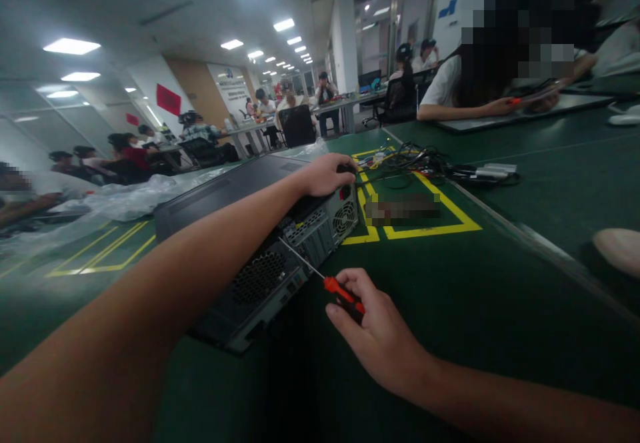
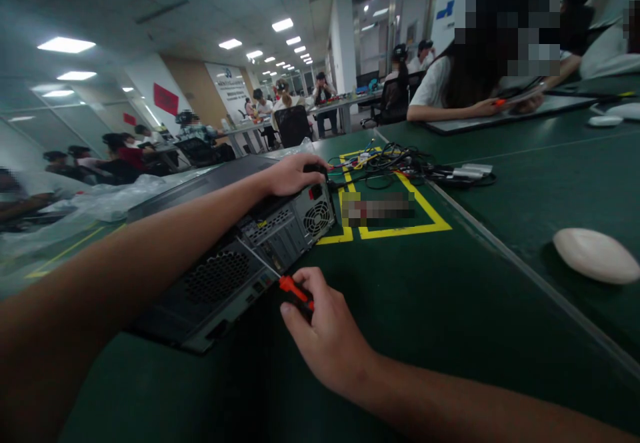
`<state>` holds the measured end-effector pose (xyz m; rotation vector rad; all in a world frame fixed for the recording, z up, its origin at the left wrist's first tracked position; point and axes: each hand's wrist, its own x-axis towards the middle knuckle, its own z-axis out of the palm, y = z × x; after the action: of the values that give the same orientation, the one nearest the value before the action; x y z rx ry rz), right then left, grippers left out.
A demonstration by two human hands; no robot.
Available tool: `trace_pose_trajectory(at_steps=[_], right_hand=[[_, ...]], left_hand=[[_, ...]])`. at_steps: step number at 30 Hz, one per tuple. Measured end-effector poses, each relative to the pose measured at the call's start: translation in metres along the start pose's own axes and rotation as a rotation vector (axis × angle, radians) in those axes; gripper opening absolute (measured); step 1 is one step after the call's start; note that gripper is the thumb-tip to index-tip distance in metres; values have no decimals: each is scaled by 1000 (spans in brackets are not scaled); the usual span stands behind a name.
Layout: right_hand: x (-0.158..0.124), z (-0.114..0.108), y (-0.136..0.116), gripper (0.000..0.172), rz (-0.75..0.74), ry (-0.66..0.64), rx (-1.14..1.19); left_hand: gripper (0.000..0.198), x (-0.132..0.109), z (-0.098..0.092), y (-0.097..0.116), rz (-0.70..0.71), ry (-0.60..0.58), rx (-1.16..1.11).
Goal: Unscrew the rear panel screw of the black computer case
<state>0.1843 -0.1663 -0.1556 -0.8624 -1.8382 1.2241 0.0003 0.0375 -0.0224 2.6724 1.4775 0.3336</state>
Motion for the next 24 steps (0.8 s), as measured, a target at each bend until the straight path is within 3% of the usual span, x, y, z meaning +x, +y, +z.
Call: trace_pose_trajectory(at_steps=[4, 12, 17, 24], right_hand=[[1, 0, 1, 9, -9, 1, -14], [-2, 0, 5, 13, 18, -18, 48], [-2, 0, 5, 13, 1, -32, 62], [0, 0, 8, 18, -11, 4, 55]], left_hand=[[54, -11, -4, 9, 6, 54, 80], [52, -29, -21, 17, 115, 117, 412], [46, -33, -33, 10, 110, 36, 602], [46, -48, -21, -7, -116, 118, 258]])
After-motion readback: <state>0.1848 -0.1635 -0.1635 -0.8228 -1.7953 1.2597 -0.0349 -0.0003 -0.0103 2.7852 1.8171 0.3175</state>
